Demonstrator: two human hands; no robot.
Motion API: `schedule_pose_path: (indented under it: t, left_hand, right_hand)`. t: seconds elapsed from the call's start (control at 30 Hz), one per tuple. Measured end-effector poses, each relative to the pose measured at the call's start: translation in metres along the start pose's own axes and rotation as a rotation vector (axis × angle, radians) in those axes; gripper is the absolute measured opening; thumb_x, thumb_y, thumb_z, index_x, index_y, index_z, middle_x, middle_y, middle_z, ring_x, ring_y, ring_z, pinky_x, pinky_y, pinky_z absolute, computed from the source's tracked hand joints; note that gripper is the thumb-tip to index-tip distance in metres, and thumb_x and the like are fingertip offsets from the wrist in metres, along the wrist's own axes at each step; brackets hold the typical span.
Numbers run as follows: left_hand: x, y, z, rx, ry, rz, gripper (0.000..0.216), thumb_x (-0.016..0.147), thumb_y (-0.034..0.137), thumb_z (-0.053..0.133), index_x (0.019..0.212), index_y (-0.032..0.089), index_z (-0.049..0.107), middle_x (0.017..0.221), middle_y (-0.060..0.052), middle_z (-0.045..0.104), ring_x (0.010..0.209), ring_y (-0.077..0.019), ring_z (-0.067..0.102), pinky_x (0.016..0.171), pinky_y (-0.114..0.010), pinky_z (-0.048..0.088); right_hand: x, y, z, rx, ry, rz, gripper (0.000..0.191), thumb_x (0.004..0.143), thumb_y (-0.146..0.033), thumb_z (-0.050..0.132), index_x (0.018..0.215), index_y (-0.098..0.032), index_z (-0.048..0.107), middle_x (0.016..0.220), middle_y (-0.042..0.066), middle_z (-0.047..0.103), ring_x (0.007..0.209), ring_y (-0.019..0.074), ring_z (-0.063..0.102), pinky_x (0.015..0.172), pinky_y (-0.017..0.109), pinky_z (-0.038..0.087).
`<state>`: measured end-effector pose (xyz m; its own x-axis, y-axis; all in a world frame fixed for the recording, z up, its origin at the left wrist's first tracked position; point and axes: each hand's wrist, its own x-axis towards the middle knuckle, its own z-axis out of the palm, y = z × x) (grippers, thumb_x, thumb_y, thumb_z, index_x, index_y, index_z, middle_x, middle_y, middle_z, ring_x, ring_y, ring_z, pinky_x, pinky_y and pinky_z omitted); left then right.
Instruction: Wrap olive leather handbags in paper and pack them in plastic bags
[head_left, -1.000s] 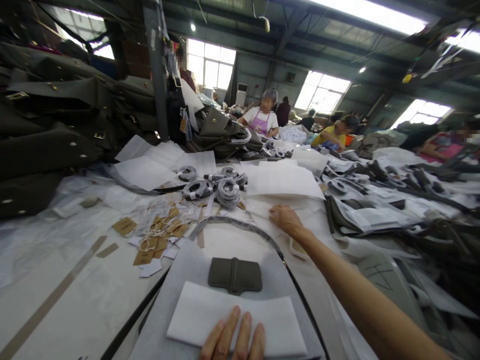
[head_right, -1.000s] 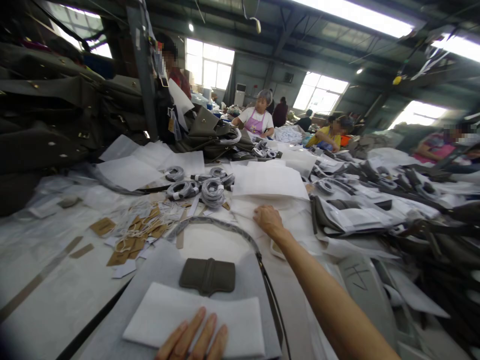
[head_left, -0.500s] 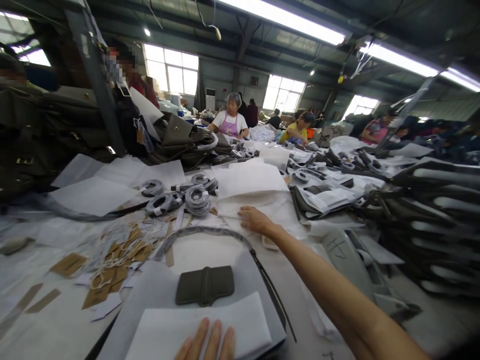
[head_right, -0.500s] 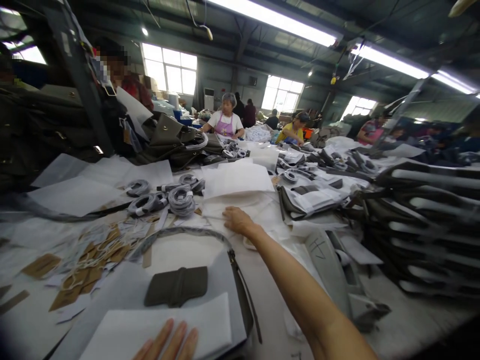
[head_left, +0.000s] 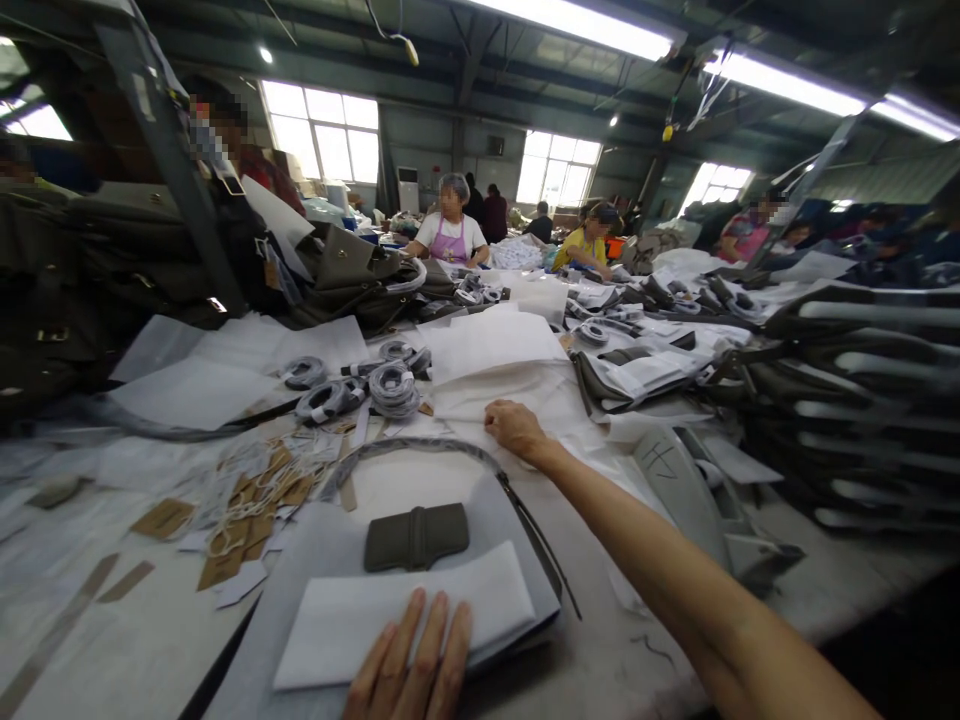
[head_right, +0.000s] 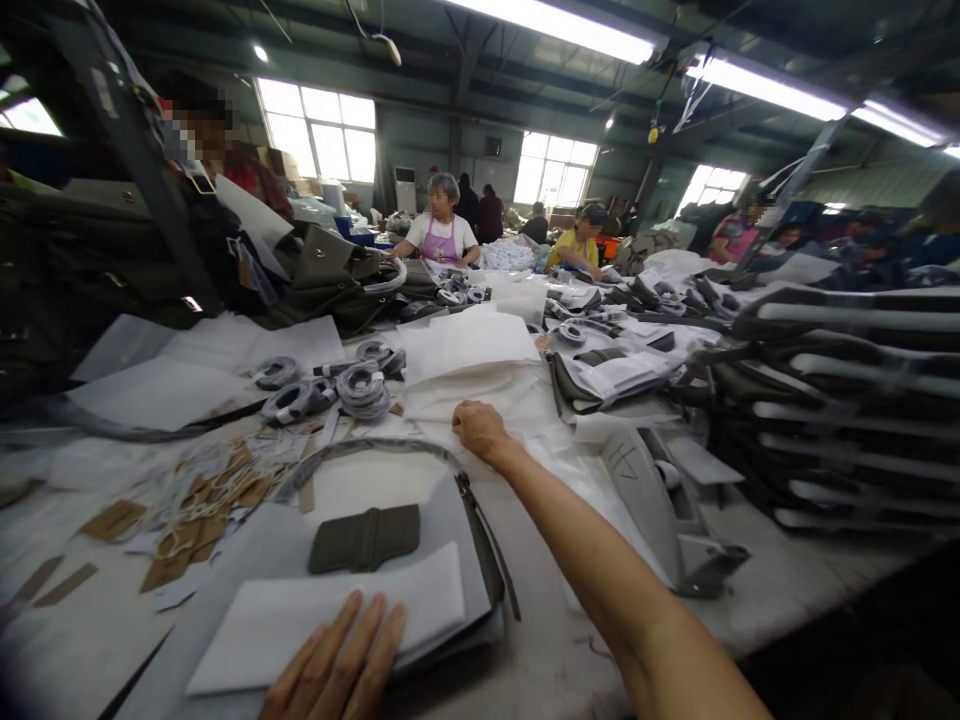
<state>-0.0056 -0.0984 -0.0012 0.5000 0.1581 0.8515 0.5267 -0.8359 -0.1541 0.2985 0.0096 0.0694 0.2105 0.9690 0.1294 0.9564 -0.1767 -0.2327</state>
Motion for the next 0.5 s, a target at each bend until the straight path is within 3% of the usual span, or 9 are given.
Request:
schedule_pose_path:
  t: [0.1,0.17,0.3,0.4,0.5]
  left_hand:
    - [0.002,0.004,-0.008,-0.044,-0.053,-0.057,0.044,0.101,0.014,0.030,0.119,0.022,0.069,0.120,-0.001,0.071,0.141,-0.0158,0.040,0.123,-0.033,0.019]
    - [0.002,0.005,-0.010,-0.073,-0.072,-0.084,0.044,0.101,0.014,0.029,0.121,0.021,0.068,0.122,-0.002,0.070,0.139,-0.0155,0.042,0.122,-0.033,0.019]
    - [0.002,0.007,-0.013,-0.120,-0.100,-0.118,0.043,0.101,0.016,0.031,0.124,0.021,0.067,0.125,-0.002,0.068,0.137,-0.0155,0.044,0.122,-0.032,0.018]
    - [0.002,0.008,-0.016,-0.156,-0.128,-0.139,0.043,0.101,0.017,0.031,0.127,0.021,0.065,0.129,-0.002,0.066,0.135,-0.0164,0.047,0.122,-0.032,0.018]
    - [0.003,0.008,-0.019,-0.171,-0.153,-0.137,0.043,0.101,0.017,0.031,0.131,0.021,0.062,0.131,-0.002,0.065,0.132,-0.0176,0.051,0.120,-0.032,0.021]
  right_hand:
    - [-0.020,0.023,-0.027,-0.010,0.048,0.069,0.013,0.087,-0.026,0.063,0.093,-0.021,0.073,0.112,0.006,0.069,0.103,0.0202,0.061,0.092,0.029,0.041]
    - [-0.040,0.045,-0.049,-0.024,0.047,0.137,0.015,0.085,-0.031,0.064,0.091,-0.020,0.073,0.106,0.007,0.070,0.097,0.0204,0.063,0.086,0.029,0.043]
    - [-0.094,0.085,-0.082,-0.002,-0.123,0.225,0.012,0.073,-0.032,0.072,0.070,-0.020,0.072,0.070,0.001,0.070,0.068,0.0174,0.063,0.061,0.025,0.042]
    - [-0.140,0.103,-0.082,0.046,-0.266,0.261,0.012,0.069,-0.031,0.073,0.062,-0.021,0.072,0.057,-0.001,0.066,0.057,0.0164,0.061,0.053,0.025,0.039]
    - [-0.177,0.109,-0.062,0.151,-0.288,0.282,0.018,0.066,-0.031,0.072,0.082,-0.023,0.077,0.074,0.002,0.072,0.066,0.0186,0.065,0.059,0.026,0.044]
